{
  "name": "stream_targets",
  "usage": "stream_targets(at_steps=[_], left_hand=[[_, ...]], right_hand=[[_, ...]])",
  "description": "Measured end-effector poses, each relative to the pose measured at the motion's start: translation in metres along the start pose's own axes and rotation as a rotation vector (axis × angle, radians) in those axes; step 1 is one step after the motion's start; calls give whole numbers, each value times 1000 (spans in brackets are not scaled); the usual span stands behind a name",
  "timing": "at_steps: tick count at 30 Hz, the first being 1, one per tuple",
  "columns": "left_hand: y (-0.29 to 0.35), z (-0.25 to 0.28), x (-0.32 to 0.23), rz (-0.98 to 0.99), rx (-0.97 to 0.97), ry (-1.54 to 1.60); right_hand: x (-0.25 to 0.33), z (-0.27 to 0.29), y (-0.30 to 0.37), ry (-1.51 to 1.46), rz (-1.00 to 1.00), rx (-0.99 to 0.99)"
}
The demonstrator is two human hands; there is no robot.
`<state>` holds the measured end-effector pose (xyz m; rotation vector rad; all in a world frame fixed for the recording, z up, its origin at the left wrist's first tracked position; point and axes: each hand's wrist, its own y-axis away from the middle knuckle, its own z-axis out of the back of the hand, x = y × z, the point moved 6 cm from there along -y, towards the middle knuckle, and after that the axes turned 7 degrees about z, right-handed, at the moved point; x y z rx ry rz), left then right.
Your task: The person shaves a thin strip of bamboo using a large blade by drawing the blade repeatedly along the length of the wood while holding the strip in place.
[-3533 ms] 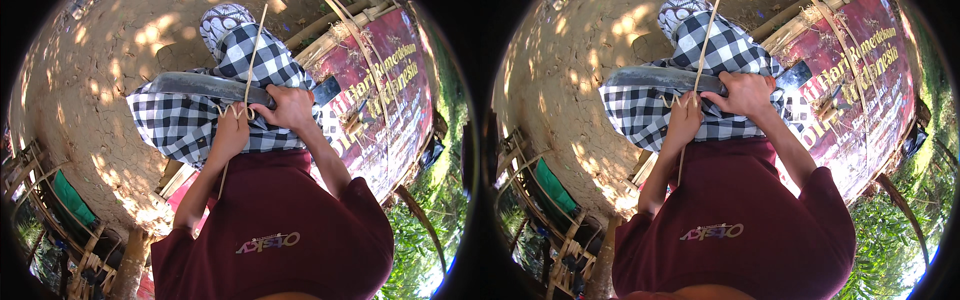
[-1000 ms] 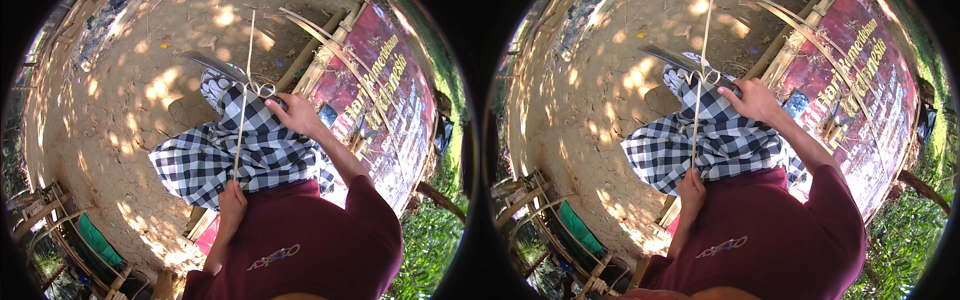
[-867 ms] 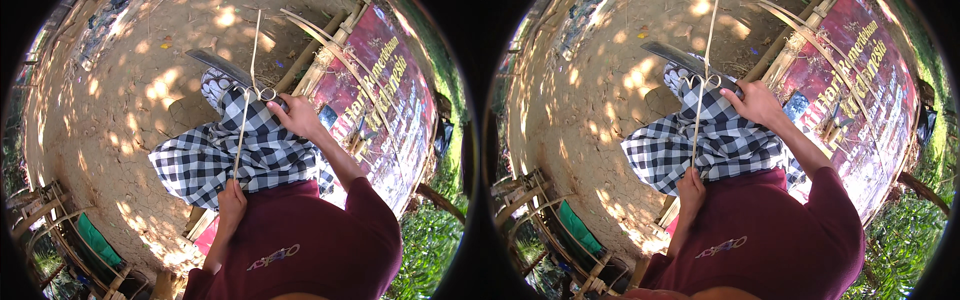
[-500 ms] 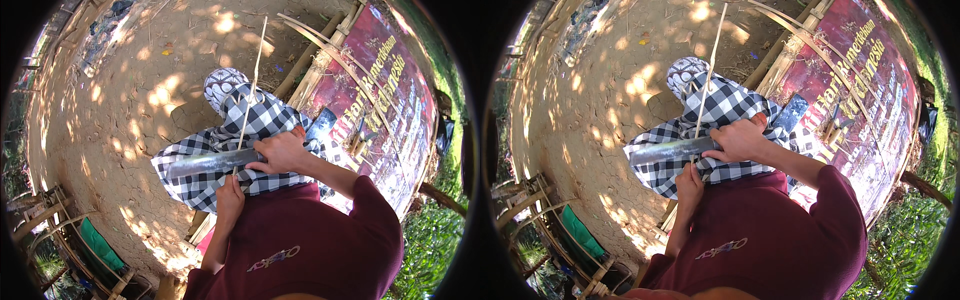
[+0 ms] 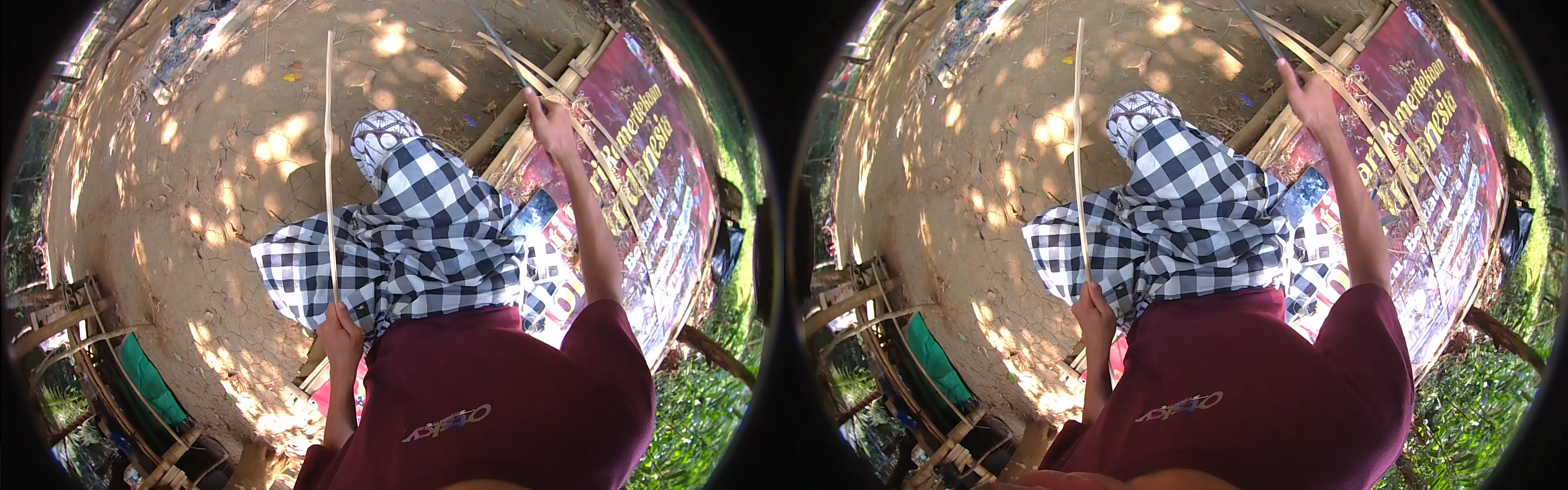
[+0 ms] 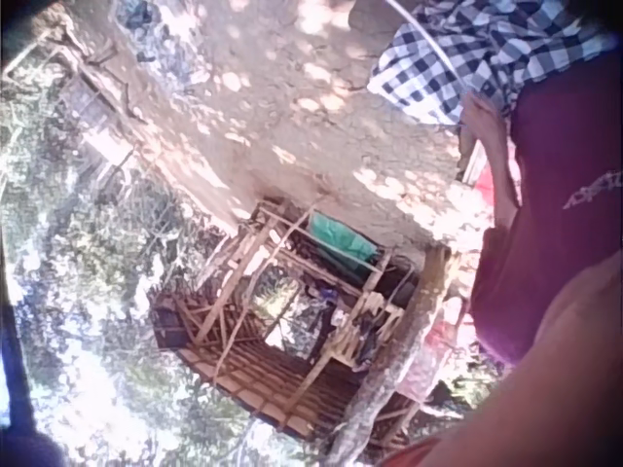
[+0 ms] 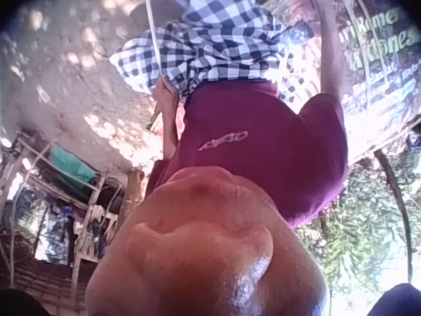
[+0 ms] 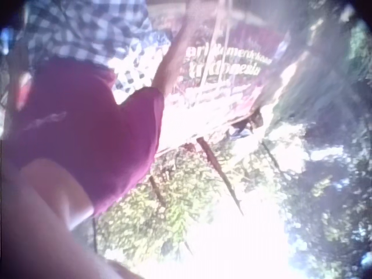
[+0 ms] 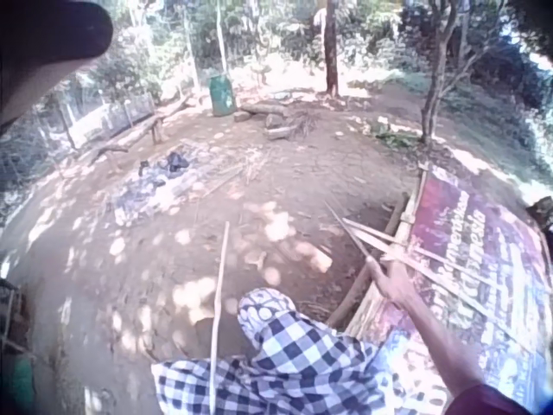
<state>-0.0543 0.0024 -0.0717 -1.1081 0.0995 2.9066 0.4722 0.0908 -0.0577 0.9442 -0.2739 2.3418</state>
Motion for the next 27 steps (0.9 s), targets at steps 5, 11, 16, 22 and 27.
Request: stream_targets(at_steps=[5,11,16,22,27], left_hand=[[-39,-10,-14,312,274,670],[-47,-8,-27,435,422,857],[-44,-26,-30,456,454,891],[-36,-50,-46,417,506,838],[-24,-63,-48,329,594,612]], right_hand=[[45,-59,64,-24,203,106],[98,-77,117,-95,318,236],[102,-93,144,-131,400,322],[116,-95,164,0,567,356],[121,-97,181,113,728,424]])
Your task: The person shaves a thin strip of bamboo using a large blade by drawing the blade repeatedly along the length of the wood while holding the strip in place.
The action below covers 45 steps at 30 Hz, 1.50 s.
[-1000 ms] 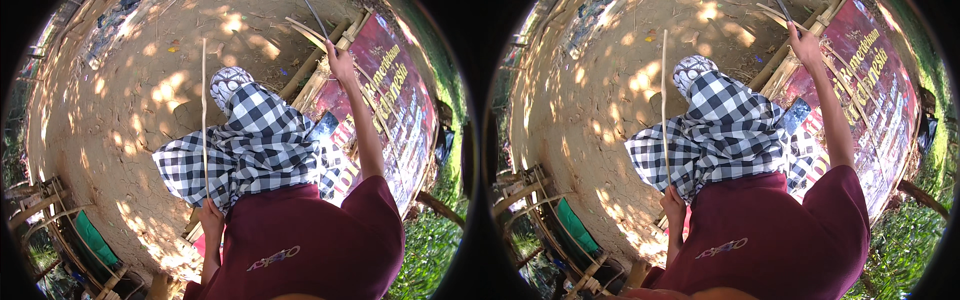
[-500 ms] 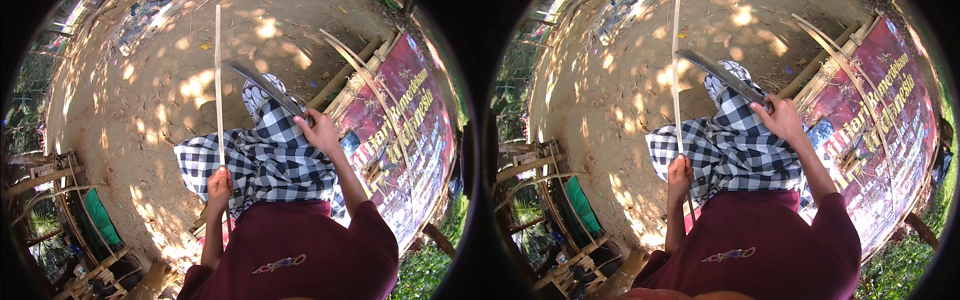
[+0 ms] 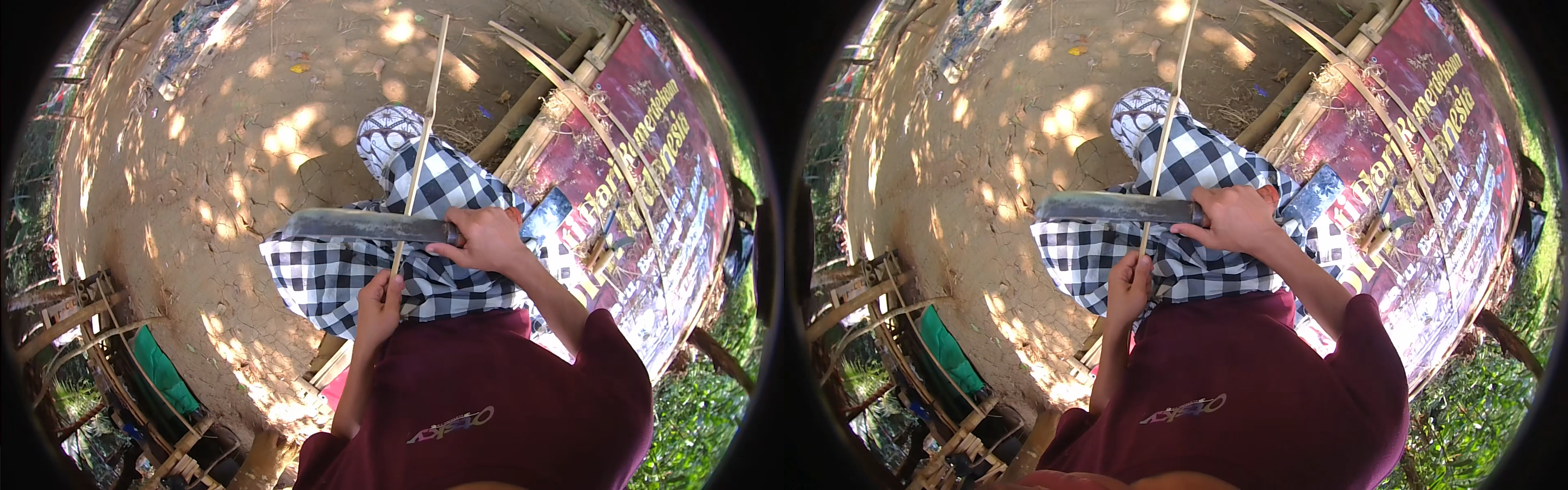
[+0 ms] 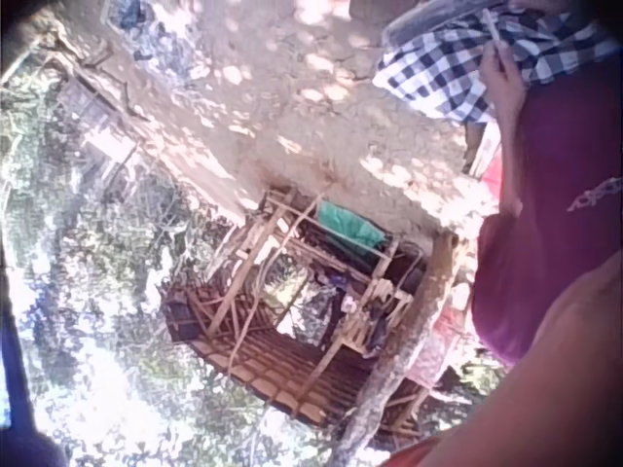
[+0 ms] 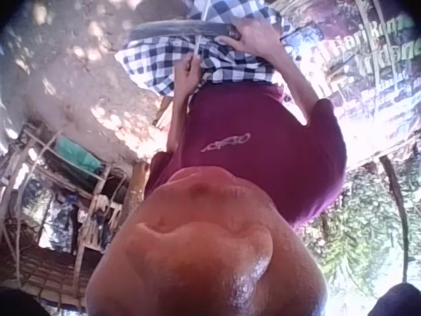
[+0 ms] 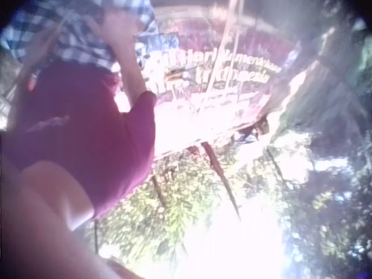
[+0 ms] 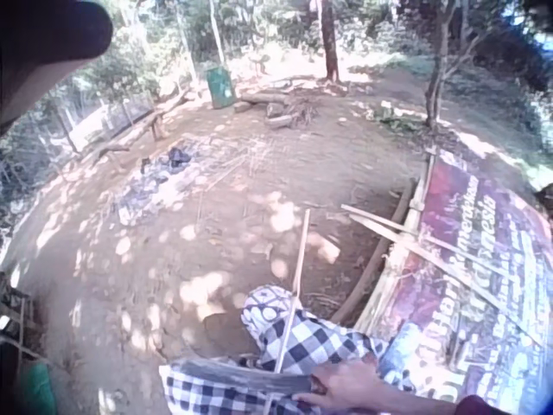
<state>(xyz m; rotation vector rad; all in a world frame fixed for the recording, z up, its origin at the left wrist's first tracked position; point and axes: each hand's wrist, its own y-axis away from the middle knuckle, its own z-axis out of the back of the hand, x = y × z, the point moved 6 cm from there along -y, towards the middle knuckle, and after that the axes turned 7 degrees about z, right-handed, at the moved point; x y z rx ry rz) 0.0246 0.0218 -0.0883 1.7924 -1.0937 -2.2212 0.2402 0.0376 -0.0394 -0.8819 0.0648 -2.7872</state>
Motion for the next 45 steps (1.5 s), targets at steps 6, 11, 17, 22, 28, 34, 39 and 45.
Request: stream_targets(at_steps=[6,11,17,22,28,34,39,45], left_hand=[[5,-13,1,-14,18,-77],[21,-10,-11,-156,-57,-331],[49,6,-18,-263,-78,-387],[37,14,-8,-144,-109,-208],[11,29,-25,-164,-116,-152],[0,35,-26,-83,-122,3],[-1,28,-22,-64,-98,23],[2,5,-8,72,151,234]], right_hand=[[23,-13,13,119,181,86],[-29,20,0,333,185,125],[-230,102,11,146,-772,-370],[-175,78,18,-108,-674,-441],[-124,30,12,-325,-556,-427],[-79,9,14,-442,-510,-370],[-40,11,12,-294,-372,-297],[18,4,-1,-48,-53,-60]])
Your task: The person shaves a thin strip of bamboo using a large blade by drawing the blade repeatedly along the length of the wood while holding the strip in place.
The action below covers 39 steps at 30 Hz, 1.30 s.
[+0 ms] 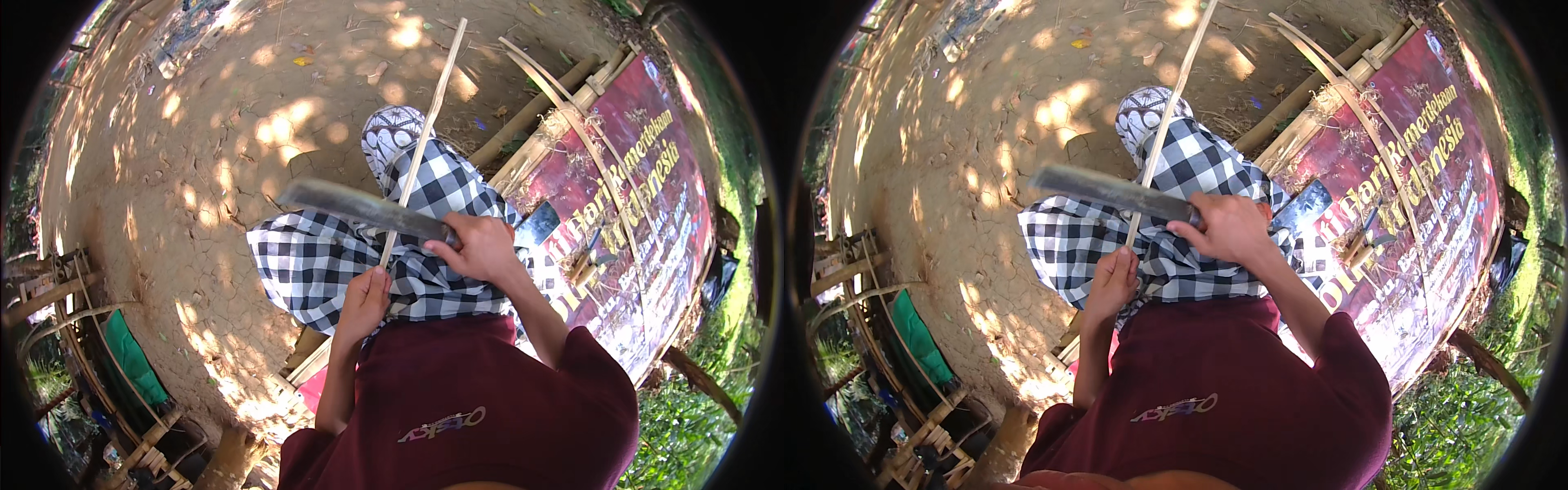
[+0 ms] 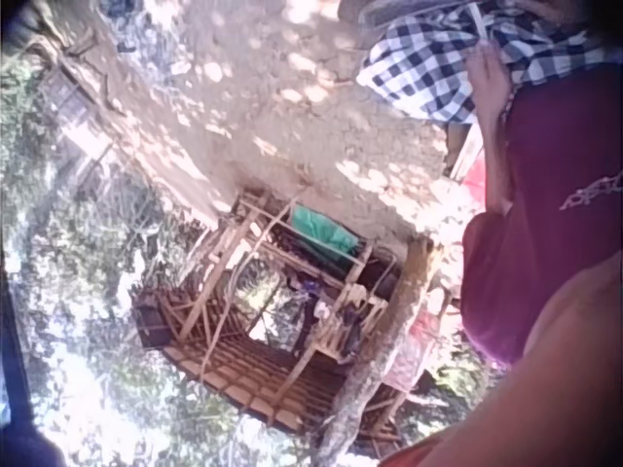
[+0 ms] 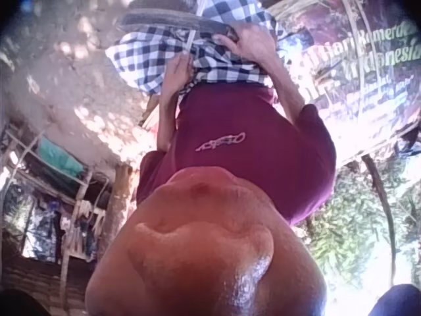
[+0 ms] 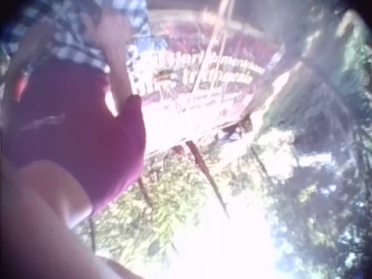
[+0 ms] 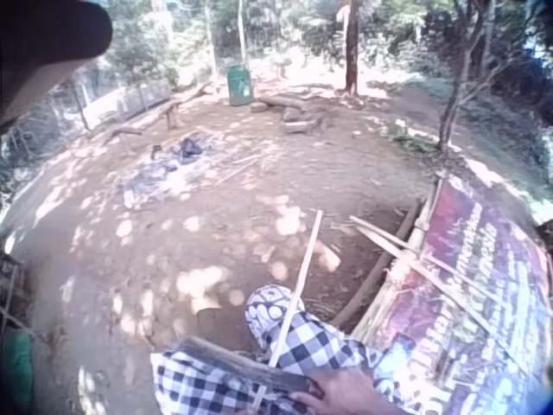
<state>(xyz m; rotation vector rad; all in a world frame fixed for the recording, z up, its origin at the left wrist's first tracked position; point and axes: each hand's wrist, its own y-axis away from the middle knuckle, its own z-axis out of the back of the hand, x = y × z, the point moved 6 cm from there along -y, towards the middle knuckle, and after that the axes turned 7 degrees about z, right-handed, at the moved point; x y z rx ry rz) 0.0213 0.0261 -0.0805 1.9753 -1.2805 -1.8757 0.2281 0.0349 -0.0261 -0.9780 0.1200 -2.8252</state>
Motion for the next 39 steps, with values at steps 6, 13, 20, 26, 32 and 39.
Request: stream_targets(at_steps=[6,13,20,26,32,39], left_hand=[[13,-14,-5,269,134,200],[71,21,44,309,231,216],[56,52,38,204,37,258],[23,55,7,117,-132,314],[24,59,4,-3,-253,55],[15,22,-1,-97,-200,-20]], right_hand=[[31,-24,4,162,277,156],[-184,74,-45,225,-537,-248],[-202,85,-12,-308,-619,-535],[-119,35,-5,-138,-399,-397],[-20,2,1,-26,-174,-118],[37,-36,2,-33,152,83]])
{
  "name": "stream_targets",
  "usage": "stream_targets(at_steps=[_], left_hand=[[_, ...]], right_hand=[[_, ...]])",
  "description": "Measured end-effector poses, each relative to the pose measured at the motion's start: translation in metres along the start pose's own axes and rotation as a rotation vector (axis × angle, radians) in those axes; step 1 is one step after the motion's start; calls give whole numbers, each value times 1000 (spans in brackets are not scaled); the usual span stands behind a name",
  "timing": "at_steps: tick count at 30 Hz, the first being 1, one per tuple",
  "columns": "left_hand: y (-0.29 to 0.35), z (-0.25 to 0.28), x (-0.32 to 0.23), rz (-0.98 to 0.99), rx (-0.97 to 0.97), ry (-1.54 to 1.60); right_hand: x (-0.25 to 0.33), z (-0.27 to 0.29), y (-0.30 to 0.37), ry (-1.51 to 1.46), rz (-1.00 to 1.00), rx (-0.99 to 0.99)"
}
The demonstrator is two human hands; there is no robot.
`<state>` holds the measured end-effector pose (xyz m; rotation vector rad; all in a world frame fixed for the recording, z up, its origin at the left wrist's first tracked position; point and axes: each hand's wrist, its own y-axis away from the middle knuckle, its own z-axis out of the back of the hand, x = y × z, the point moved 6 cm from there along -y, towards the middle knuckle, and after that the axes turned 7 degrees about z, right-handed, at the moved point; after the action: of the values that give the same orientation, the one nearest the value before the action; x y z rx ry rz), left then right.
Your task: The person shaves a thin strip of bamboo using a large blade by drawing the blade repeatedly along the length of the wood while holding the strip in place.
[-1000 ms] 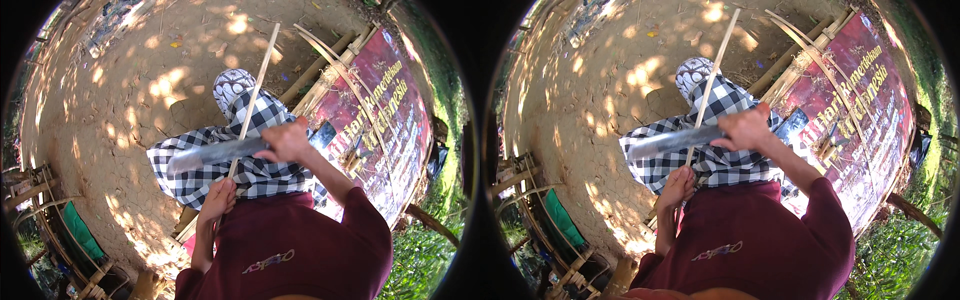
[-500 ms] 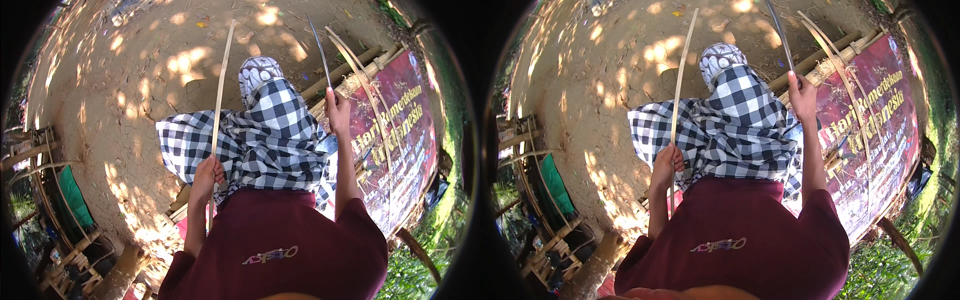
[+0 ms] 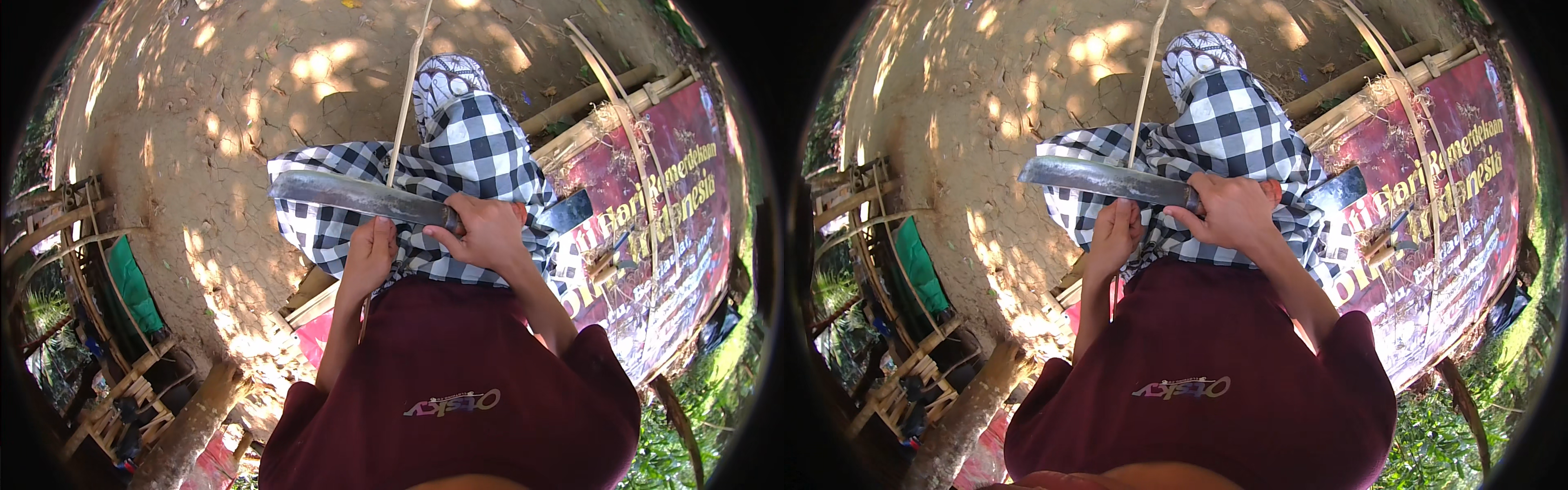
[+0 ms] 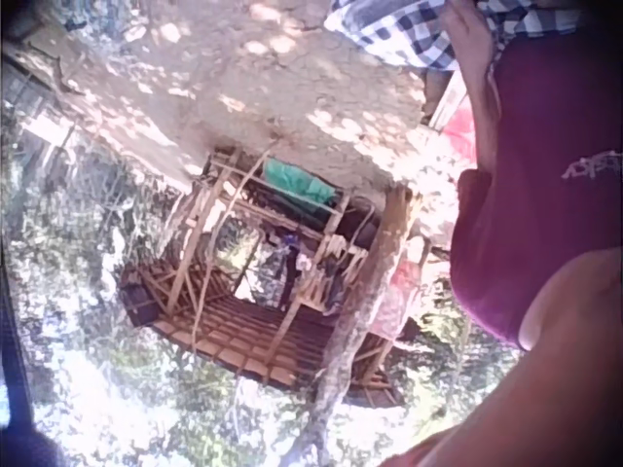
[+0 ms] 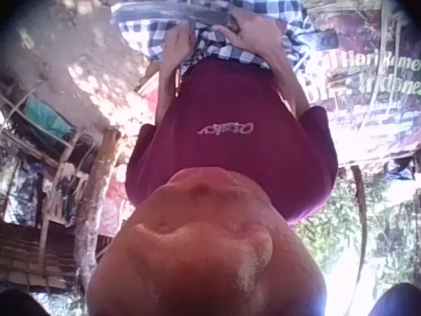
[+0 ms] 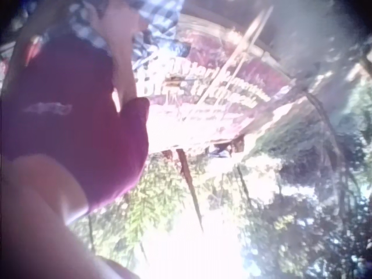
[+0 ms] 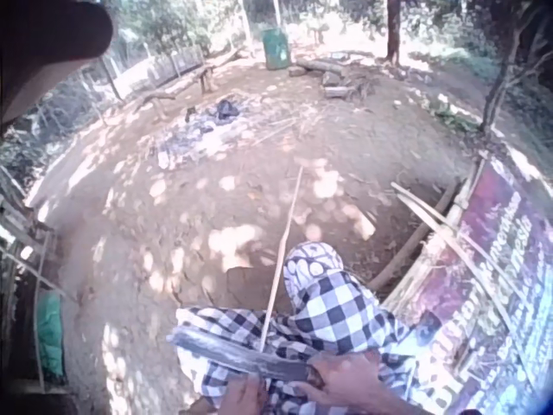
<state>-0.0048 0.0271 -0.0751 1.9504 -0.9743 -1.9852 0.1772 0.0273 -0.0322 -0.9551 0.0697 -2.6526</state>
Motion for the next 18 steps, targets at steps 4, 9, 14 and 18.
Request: stream_targets(at_steps=[4,9,14,18], left_hand=[[-1,-2,-3,-134,-92,-232],[5,-9,-18,-109,-151,-546],[11,-21,-20,-364,-114,-519],[24,-12,-12,-79,-69,-490]], right_hand=[[0,-4,-1,4,17,60],[4,-4,-1,-9,25,134],[9,-8,-1,20,69,125],[-14,13,-4,126,18,30]])
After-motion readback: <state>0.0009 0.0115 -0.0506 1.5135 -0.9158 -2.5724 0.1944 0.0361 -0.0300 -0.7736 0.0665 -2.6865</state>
